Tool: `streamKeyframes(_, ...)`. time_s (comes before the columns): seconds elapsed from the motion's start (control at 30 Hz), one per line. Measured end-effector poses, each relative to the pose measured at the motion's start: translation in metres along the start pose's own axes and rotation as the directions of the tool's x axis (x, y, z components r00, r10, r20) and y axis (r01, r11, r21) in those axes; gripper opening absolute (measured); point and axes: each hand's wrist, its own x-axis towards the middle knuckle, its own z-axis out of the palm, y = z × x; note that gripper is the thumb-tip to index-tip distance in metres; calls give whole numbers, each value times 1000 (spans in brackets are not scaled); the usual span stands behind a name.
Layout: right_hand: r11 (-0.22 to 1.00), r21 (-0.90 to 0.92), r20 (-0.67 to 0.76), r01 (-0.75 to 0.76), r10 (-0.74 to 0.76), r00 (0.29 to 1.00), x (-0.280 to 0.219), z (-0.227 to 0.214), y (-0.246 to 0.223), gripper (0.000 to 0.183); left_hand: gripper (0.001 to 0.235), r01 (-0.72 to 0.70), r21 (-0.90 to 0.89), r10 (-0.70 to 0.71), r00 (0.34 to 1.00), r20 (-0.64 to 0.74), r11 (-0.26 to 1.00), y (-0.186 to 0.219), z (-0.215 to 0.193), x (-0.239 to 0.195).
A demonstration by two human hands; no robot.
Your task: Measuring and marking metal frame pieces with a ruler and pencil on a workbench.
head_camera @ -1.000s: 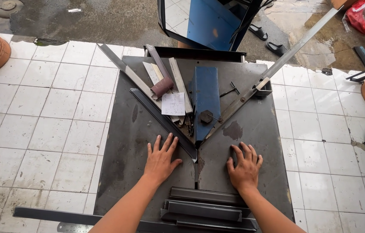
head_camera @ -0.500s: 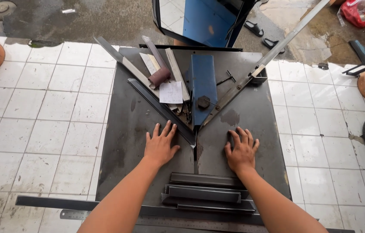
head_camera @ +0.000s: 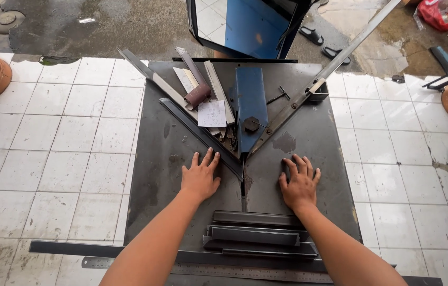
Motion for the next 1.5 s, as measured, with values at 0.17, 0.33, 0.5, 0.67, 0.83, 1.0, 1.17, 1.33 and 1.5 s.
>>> streamKeyframes(0.17,1000,3,-2,4,-4,1000,-19,-3,3,36,67,-9,-25,9,1000,-27,1000,7,1,-24)
streamKeyframes(0.33,1000,24,18,16,-16,1000,-30,-5,9,37,66,-41,-55,34,992,-125,998,7,10,-32)
streamKeyframes(0.5,956,293,213,23,-89,973,-32,-31,19,43,56,-100,262,190,919,-345,960,2,44,-6)
streamKeyframes(0.67,935,335,232,-115,36,972,-59,-26,37,27,30,-159,416,314,888,-337,896,5,53,-12)
streamKeyframes(0.83,776,604,171,-183,98,980,-110,-71,3,23,15,-268,435,472,744,-473,859,-2,35,-41)
streamKeyframes(1.0,772,620,107,141,-261,959,-138,-54,-24,17,20,-40,36,53,847,-529,999,13,-33,-130)
streamKeyframes(1.17,678,653,343,339,-663,665,-176,-79,-60,21,39,110,-719,-614,617,-493,687,24,-24,-195)
streamKeyframes(1.33,600,559,414,573,-800,434,-187,-60,-57,18,40,-23,-998,-992,116,-55,52,36,7,-248)
streamKeyframes(1.5,460,336,351,822,-871,344,-183,-28,-34,13,32,-350,-807,-859,-13,511,-475,74,49,-268)
